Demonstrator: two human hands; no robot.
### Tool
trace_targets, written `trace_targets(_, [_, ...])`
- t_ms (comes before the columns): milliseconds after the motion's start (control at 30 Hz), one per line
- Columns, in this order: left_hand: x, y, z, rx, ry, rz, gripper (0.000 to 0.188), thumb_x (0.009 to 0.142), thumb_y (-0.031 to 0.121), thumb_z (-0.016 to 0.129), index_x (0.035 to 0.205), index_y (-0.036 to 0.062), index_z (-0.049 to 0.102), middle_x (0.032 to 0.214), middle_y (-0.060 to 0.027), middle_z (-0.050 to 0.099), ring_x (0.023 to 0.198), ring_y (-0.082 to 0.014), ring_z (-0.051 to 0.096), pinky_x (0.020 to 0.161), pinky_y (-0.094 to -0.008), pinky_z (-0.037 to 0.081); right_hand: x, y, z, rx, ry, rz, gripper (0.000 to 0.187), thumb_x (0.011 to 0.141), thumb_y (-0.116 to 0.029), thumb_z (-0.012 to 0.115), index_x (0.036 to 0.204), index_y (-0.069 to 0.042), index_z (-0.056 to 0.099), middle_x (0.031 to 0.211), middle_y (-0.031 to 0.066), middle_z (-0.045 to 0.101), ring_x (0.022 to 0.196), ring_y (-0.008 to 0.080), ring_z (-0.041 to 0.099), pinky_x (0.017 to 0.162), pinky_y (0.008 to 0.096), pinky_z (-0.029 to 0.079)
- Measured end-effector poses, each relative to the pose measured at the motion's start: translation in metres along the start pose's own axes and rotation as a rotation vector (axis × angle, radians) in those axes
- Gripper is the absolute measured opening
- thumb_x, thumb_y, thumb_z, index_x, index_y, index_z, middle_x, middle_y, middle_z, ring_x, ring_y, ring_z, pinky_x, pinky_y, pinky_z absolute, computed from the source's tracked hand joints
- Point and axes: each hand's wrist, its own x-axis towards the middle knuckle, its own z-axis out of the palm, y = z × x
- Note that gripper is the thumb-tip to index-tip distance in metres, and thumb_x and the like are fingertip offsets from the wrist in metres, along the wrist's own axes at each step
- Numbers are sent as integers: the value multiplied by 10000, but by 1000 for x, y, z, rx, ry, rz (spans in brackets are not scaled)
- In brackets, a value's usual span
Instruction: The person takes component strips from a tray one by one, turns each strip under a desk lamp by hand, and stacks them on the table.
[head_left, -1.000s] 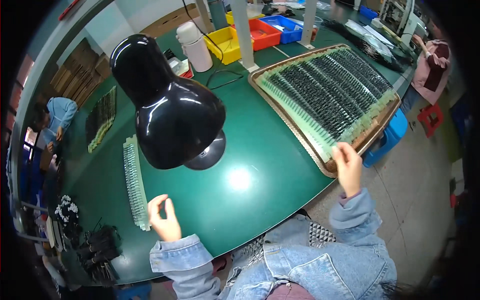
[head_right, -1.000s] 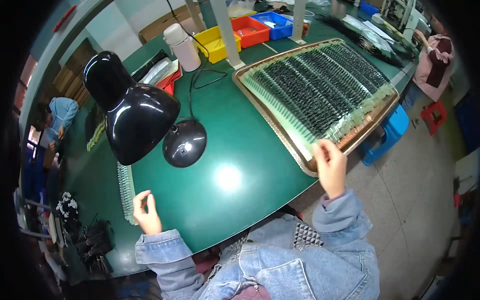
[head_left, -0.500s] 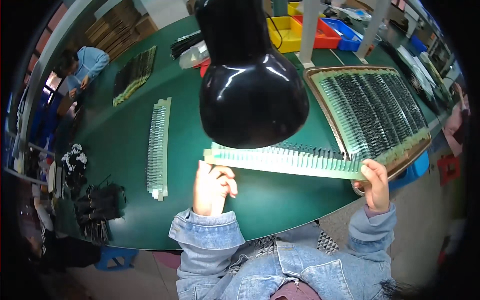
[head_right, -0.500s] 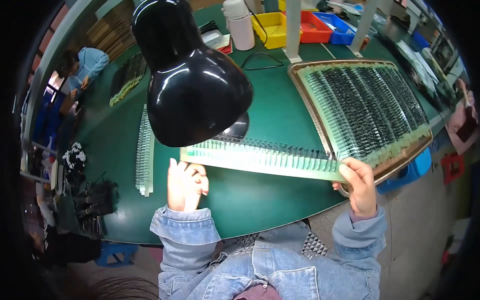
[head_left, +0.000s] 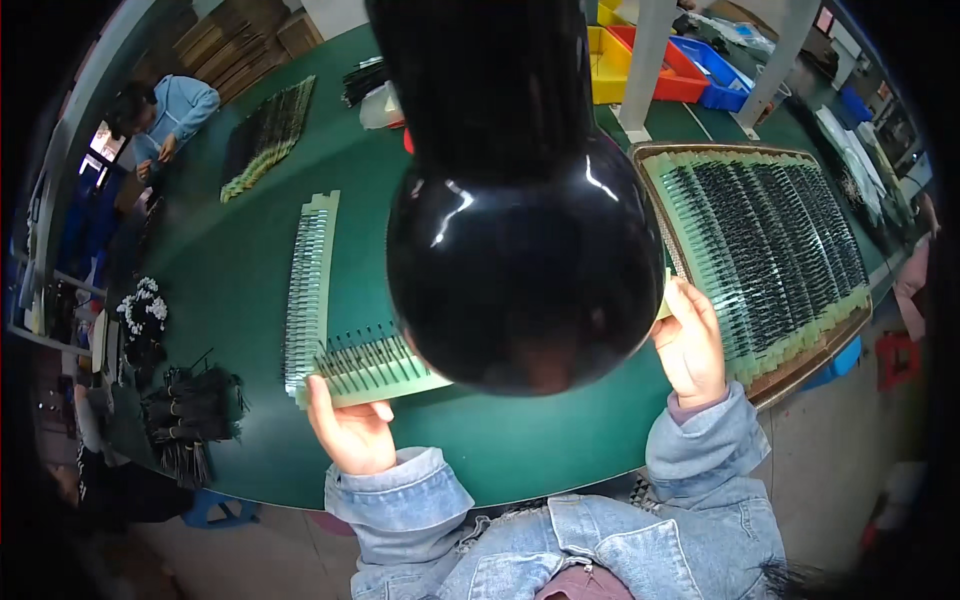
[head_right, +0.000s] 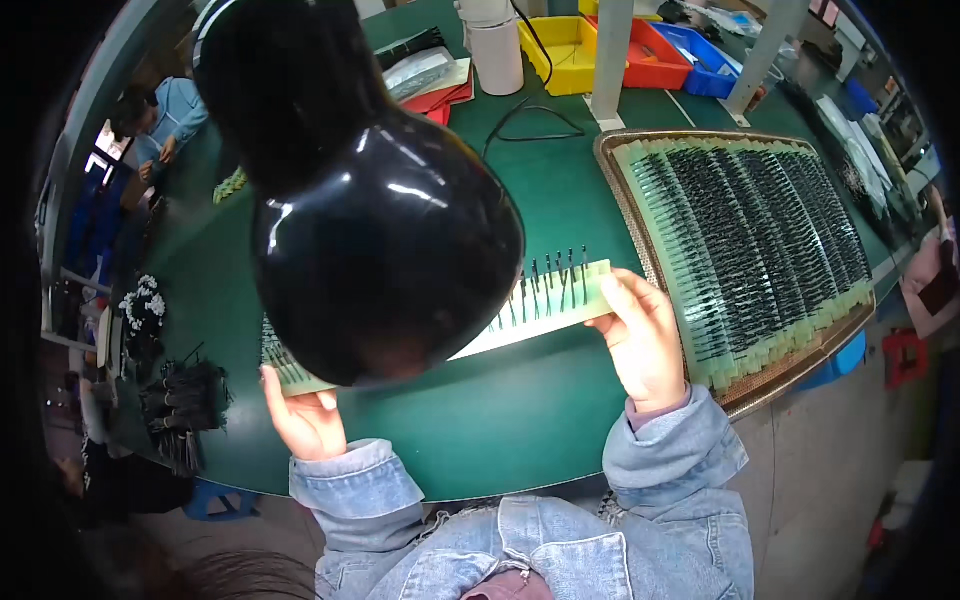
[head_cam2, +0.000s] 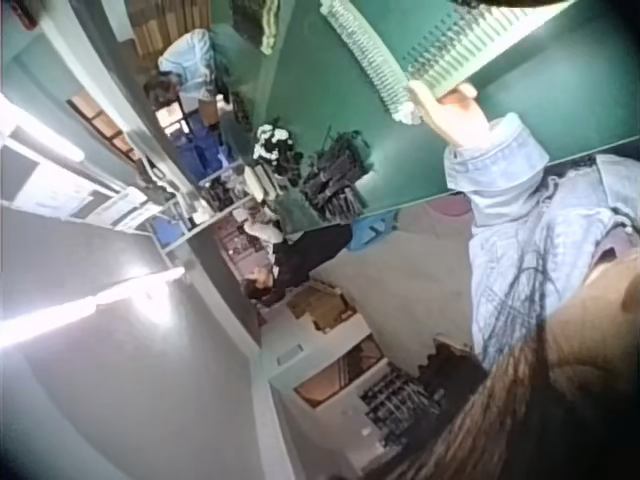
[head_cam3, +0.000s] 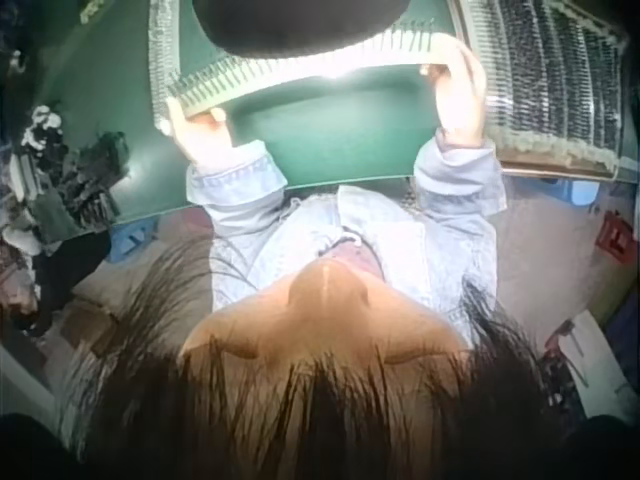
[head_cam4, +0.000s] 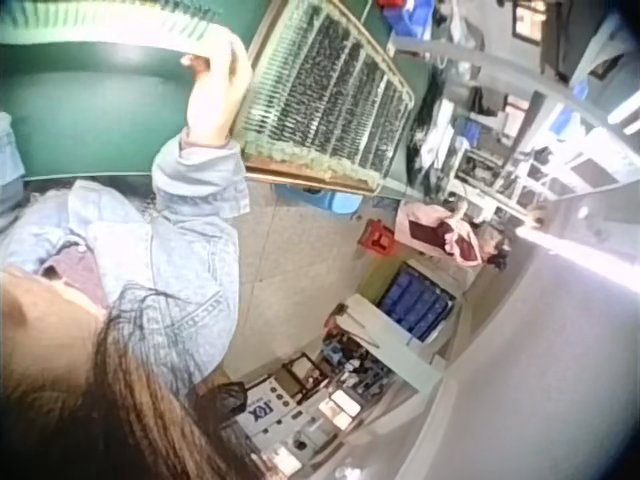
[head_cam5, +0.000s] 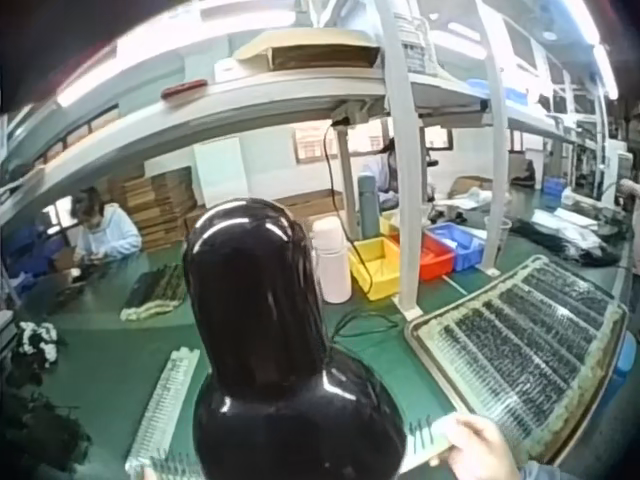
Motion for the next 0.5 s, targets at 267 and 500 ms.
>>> trace_targets(267, [3,-1,-3,-72,131,31,258,857,280,366,947,59,464,755,-72,560,488,-147,507,314,-227,347,-6,-1,-3,6,-98,-33,225,846,-133,419,934,48,518,846,102,570,717,162,563,625,263,450])
trace_targets(500, [7,-1,-13,18,245,104,222,837,226,429,932,41,506,850,-77,569,668,-171,555,520,-259,460,-13,-2,1,-255,-115,-77,224,856,-130,391,840,61,508,731,63,516,639,117,509,591,234,420])
